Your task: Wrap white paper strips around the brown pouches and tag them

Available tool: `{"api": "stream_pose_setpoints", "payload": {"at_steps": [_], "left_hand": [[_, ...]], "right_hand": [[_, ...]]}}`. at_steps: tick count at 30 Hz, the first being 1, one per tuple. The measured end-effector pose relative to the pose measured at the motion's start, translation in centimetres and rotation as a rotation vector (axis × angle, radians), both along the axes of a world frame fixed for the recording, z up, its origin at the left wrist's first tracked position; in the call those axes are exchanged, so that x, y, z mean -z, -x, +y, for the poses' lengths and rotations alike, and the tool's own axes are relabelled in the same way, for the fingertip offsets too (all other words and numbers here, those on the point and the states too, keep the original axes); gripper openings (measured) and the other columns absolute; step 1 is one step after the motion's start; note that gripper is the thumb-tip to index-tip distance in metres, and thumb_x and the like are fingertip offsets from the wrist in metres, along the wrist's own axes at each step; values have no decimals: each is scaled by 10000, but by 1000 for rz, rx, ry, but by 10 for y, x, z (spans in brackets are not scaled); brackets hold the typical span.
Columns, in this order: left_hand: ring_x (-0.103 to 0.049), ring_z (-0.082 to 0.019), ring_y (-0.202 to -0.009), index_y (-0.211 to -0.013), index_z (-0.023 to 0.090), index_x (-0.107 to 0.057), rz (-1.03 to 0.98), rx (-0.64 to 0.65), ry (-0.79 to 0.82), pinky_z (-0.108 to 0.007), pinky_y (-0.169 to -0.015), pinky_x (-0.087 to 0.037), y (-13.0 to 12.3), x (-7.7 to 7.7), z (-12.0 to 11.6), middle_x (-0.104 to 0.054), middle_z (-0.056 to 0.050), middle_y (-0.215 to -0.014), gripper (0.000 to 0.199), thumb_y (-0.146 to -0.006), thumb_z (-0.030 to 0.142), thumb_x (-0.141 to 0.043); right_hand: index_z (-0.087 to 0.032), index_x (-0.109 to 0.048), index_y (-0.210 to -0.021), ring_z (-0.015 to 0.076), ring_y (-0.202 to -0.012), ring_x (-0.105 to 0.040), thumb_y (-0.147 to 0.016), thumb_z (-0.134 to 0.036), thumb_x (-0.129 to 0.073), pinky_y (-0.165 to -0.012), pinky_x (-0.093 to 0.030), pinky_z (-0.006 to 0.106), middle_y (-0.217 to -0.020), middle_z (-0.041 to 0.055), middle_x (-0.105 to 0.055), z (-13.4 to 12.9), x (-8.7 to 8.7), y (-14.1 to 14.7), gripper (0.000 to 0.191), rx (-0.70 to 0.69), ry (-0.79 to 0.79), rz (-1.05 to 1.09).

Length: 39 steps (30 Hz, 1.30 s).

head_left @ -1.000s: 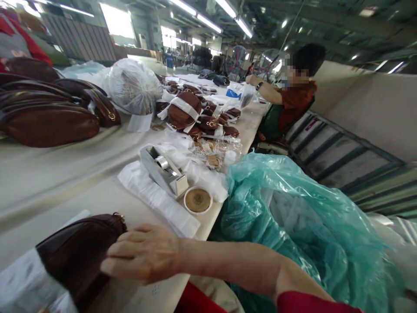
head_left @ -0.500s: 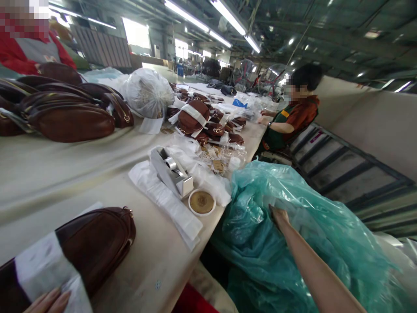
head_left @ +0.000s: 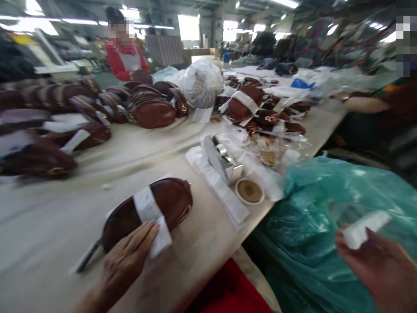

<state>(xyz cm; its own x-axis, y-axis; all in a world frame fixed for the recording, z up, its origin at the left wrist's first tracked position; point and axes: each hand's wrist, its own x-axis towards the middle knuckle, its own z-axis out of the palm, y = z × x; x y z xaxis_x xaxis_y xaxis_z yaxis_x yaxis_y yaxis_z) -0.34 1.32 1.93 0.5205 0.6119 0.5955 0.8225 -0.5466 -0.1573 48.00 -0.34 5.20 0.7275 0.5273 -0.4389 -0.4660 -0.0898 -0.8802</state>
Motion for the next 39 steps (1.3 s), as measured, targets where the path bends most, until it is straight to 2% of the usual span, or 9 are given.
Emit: {"api": "stream_pose_setpoints", "payload": {"at_steps": [2, 4, 6, 9, 12, 20, 25, 31, 39], "left_hand": [[-638, -173, -995, -1202, 184, -542, 47, -38, 26, -259, -848, -499, 3, 0, -2, -670, -77, -1088, 394, -863, 35, -406], [-625, -174, -1030, -1176, 156, -550, 53, -57, 69, -264, -861, -505, 4, -2, -1, -661, -93, -1108, 337, -885, 64, -407], [-624, -168, -1031, -1170, 152, -556, 39, -66, 114, -262, -857, -515, 4, -4, 0, -658, -95, -1113, 311, -904, 101, -405], [-629, -162, -1014, -1174, 161, -565, -8, -69, 167, -266, -854, -524, 4, -9, 0, -659, -87, -1108, 308, -911, 129, -408], [-636, -160, -989, -1172, 159, -572, -54, -61, 201, -266, -844, -531, 6, -13, 0, -662, -85, -1100, 310, -912, 141, -405], [-632, -181, -995, -1156, 141, -586, -114, -32, 217, -288, -852, -536, 11, -9, 3, -656, -99, -1110, 309, -893, 151, -425], [-608, -213, -1031, -1183, 116, -566, -164, -15, 242, -327, -858, -532, 10, -4, 0, -637, -123, -1139, 359, -856, 145, -422], [-551, -304, -1106, -1246, 25, -494, -130, 17, 331, -407, -865, -512, 9, -4, -6, -561, -206, -1229, 512, -752, 158, -463], [-526, -280, -1164, -1271, 20, -455, -24, -38, 278, -356, -844, -481, 7, 5, -10, -548, -212, -1252, 474, -807, 66, -367]], "right_hand": [[-243, -642, -612, 153, -561, -600, -447, -204, -758, -482, -474, 312, -675, 71, -634, 0, 8, 63, 205, -179, 154, 178], [-201, -658, -669, 143, -514, -571, -357, -200, -833, -427, -446, 265, -653, 54, -642, -3, 14, 134, 358, -613, 223, 325], [-167, -644, -697, 99, -449, -522, -432, -303, -846, -382, -388, 209, -578, 13, -610, -6, 18, 199, 359, -938, 159, 412], [-147, -605, -753, 121, -543, -609, -534, -416, -798, -481, -464, 208, -648, 21, -647, -2, 21, 268, 397, -1123, 111, 495], [-147, -561, -750, 137, -532, -625, -557, -415, -766, -508, -478, 228, -611, 21, -640, 8, 26, 303, 389, -1182, 167, 515], [-130, -569, -661, 114, -546, -575, -495, -333, -719, -563, -463, 251, -599, 9, -606, 27, 36, 349, 302, -1272, 136, 501], [-135, -566, -655, 140, -510, -563, -505, -344, -689, -506, -416, 258, -564, 20, -594, 35, 39, 346, 286, -1354, 193, 427], [-160, -542, -664, 101, -458, -497, -501, -374, -685, -438, -322, 214, -521, -20, -551, 35, 36, 347, 304, -1330, 211, 356], [-165, -540, -686, 84, -466, -500, -494, -349, -740, -433, -321, 189, -551, -32, -562, 35, 38, 341, 333, -1279, 271, 333]]}}
